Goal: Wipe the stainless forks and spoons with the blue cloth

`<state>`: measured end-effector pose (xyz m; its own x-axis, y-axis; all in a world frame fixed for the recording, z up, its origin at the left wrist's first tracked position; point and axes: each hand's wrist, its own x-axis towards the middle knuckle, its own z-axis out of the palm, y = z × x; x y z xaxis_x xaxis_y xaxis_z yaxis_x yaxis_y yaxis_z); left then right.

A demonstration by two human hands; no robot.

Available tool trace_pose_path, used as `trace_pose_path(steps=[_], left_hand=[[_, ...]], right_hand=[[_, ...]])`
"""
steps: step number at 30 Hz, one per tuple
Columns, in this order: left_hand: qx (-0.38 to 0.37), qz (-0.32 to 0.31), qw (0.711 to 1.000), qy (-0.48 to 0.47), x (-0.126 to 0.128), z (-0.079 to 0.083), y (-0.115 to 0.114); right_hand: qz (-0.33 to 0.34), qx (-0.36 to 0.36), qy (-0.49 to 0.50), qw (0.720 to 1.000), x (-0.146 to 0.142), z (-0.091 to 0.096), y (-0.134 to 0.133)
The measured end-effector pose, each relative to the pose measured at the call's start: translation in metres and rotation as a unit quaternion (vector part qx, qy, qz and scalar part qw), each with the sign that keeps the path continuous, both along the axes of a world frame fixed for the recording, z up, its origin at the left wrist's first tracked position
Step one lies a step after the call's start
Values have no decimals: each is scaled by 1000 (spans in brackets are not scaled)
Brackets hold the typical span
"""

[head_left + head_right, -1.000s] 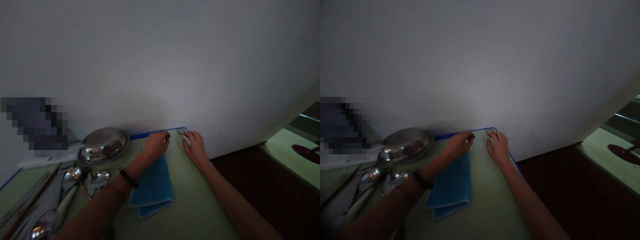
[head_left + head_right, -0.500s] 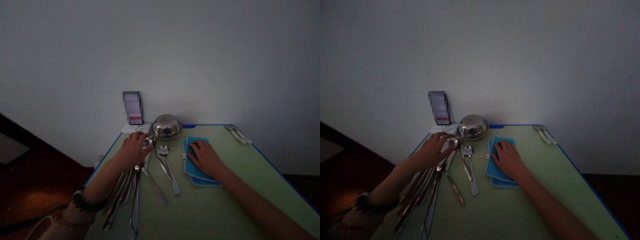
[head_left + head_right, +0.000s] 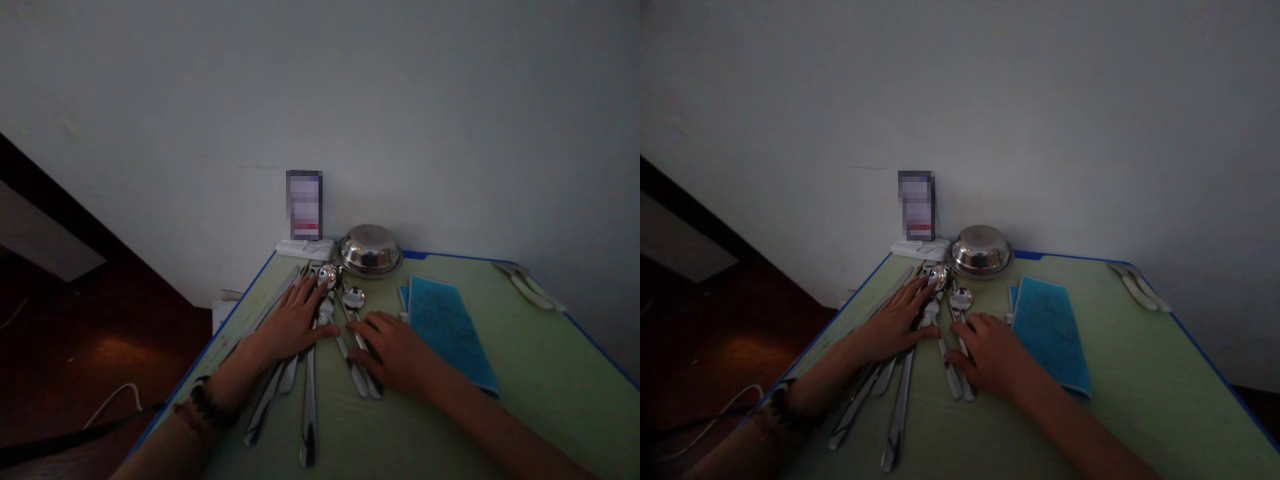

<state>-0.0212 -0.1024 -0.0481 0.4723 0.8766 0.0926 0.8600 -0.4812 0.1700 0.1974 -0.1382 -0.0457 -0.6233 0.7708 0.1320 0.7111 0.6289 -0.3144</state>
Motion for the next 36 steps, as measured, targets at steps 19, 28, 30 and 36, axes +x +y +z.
trace_pose_path(steps=[19, 28, 30, 36], left_hand=[[-15, -15, 1000, -10, -31, 5, 10], [-96, 5, 994, 52, -38, 7, 1], [-77, 5, 996, 38, -38, 6, 2], [-37, -15, 999, 10, -34, 1, 3]], right_hand=[[-20, 45, 53, 997, -13, -9, 4], [-34, 51, 19, 998, -13, -12, 4], [-31, 52, 22, 998, -14, -11, 5], [-52, 51, 36, 997, -15, -9, 13]])
